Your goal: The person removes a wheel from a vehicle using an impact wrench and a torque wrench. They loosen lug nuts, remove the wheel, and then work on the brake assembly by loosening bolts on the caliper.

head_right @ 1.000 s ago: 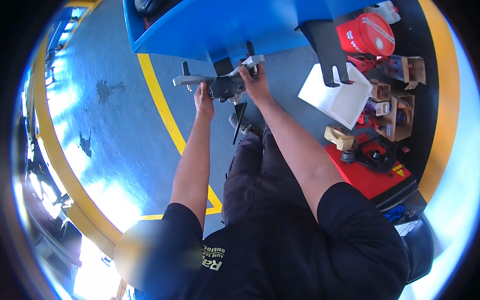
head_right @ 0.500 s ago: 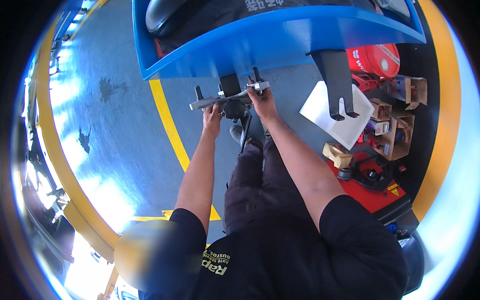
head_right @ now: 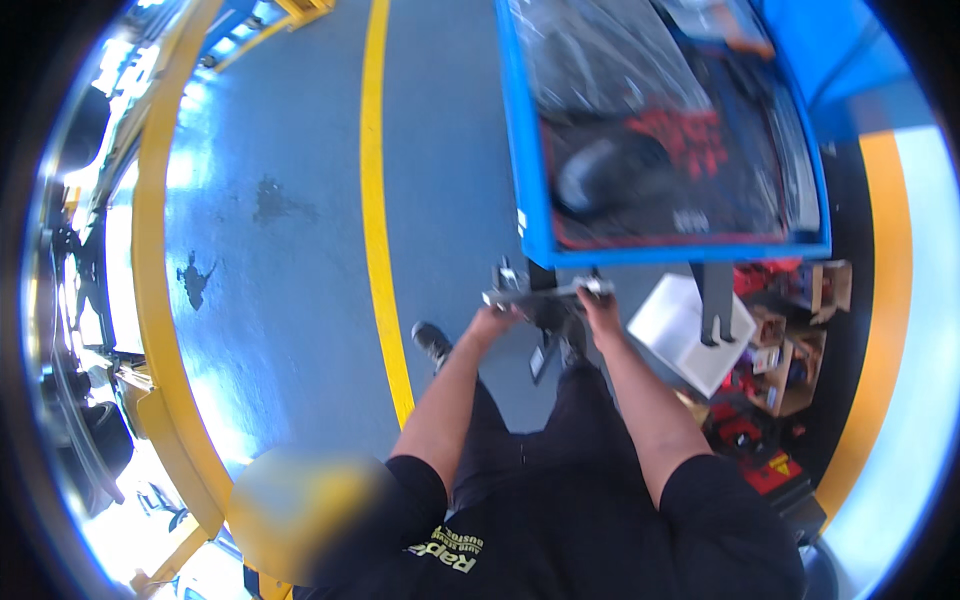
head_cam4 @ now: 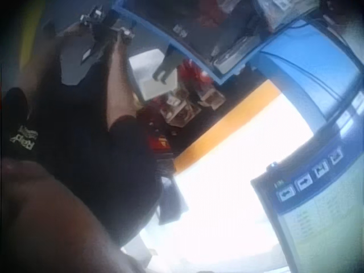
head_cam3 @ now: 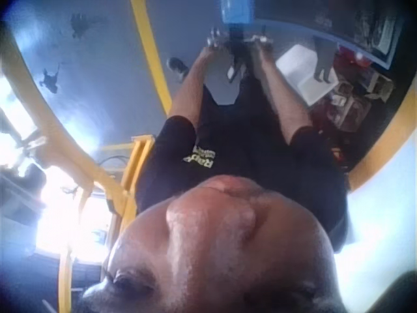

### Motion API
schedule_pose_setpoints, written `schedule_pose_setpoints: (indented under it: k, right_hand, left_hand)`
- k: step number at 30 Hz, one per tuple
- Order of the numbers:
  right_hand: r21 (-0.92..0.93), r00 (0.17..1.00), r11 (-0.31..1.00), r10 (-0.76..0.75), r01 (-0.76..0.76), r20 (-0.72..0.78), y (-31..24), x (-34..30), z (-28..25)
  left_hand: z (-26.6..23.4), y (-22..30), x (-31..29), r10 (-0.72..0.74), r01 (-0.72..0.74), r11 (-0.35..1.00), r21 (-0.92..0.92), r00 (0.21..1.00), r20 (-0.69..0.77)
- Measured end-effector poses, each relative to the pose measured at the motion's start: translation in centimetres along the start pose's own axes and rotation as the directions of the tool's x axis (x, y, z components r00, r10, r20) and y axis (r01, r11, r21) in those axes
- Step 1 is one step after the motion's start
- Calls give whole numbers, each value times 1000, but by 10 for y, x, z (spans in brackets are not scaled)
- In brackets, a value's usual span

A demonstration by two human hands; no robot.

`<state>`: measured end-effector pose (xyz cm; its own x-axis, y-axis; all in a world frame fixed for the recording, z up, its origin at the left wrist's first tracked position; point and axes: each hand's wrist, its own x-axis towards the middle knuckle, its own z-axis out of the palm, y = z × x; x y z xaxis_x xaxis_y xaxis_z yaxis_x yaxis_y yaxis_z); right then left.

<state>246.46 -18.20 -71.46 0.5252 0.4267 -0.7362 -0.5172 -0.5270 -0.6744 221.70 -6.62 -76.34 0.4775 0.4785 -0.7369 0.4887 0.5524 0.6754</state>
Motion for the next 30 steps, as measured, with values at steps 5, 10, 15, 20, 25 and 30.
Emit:
schedule_pose_setpoints:
  k: [5,10,15,20,25,30]
  right_hand:
    - [-9,997,999,-36,36,-73,9,-25,7]
    - [-320,970,931,106,-175,-220,21,-78,-4]
    - [-993,721,90,693,-70,12,-11,-163,56]
    - [-900,634,-73,735,429,242,-161,-167,276]
    - [-587,655,295,-411,754,635,-481,-160,508]
    - [-221,-304,-408,-871,886,386,-806,-207,627]
  left_hand:
    - [-143,-22,-73,25,-35,940,339,999,32]
    - [-394,-65,-222,-225,314,838,446,944,-242]
    - [-618,-71,-332,-290,606,745,279,671,-682]
    - [-703,86,-250,-190,429,851,303,790,-584]
    - [-739,510,-120,630,-302,574,761,757,-174]
    - [-784,884,-205,935,-425,-176,888,-354,16]
